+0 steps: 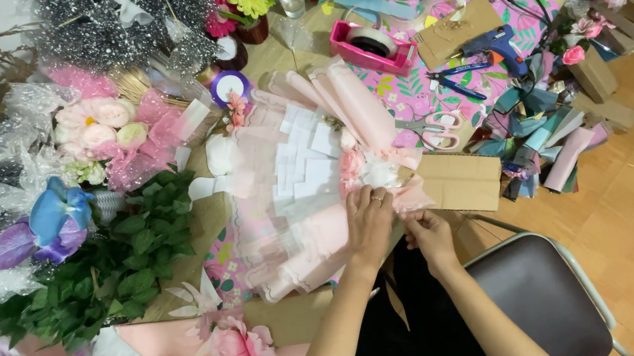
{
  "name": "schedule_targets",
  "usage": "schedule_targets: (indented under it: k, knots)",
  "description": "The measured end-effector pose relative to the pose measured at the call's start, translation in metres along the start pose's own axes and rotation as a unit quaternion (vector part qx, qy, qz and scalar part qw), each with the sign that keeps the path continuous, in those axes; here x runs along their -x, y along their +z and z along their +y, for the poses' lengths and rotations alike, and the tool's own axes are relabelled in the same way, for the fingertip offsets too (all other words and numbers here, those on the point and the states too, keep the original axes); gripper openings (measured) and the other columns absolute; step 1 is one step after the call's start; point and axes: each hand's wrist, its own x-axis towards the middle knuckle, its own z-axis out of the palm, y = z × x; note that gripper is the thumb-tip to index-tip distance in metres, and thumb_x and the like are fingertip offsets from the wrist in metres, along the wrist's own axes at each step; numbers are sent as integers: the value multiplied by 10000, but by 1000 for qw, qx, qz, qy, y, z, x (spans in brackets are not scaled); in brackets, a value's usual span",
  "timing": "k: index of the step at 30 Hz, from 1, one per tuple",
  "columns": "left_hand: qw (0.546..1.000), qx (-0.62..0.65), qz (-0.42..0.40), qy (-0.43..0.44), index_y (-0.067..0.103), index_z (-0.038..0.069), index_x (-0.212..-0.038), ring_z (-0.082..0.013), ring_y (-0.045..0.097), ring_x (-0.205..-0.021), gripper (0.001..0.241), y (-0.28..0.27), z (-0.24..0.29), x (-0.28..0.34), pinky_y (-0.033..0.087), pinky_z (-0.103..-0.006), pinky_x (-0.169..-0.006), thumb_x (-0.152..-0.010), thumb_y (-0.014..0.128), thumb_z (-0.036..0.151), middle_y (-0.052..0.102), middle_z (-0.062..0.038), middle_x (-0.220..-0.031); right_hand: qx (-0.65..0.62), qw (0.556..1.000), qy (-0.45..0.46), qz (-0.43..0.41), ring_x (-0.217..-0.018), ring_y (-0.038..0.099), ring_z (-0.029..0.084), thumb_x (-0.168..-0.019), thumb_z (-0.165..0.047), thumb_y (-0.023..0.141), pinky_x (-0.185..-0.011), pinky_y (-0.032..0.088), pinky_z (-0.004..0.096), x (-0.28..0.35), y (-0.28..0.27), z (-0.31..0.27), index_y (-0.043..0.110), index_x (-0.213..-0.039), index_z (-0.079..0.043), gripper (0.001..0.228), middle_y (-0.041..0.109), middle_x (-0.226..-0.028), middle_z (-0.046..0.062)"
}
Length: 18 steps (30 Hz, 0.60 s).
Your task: The person wraps a bouquet of flowers using pink and white decorative paper. They fold the paper around the stems, secure it with tape, and adjust the layers to create a finished presentation.
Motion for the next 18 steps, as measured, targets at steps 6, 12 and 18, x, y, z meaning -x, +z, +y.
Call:
schedule_targets:
  k: [6, 12, 18]
  knots:
    - [1000, 18, -9, -5, 637, 151, -1131, -230, 475, -1277, 187, -9, 2, 0, 299, -480, -1095, -946, 617, 136, 626, -16, -1135, 22, 998, -16, 59, -481, 553, 158, -918, -201, 790, -384, 495, 276, -2, 18, 2, 664, -799, -28, 244, 586, -618, 78]
    - [1000, 17, 2, 6, 636, 142, -1114, -234, 495, -1242, 162, -24, 3, -2, 325, -470, -1067, -951, 631, 144, 624, -19, -1093, 31, 994, -33, 96, -367, 477, 140, -935, -241, 780, -346, 392, 258, -16, 24, 11, 628, -730, -54, 316, 514, -515, 55]
    - [1000, 22, 7, 8, 630, 152, -1109, -234, 504, -1232, 161, -17, 1, -1, 328, -460, -1060, -949, 621, 160, 619, -16, -1071, 84, 988, -45, 125, -436, 442, 126, -896, -304, 824, -411, 315, 250, -35, 19, 25, 616, -674, -77, 380, 486, -494, 39]
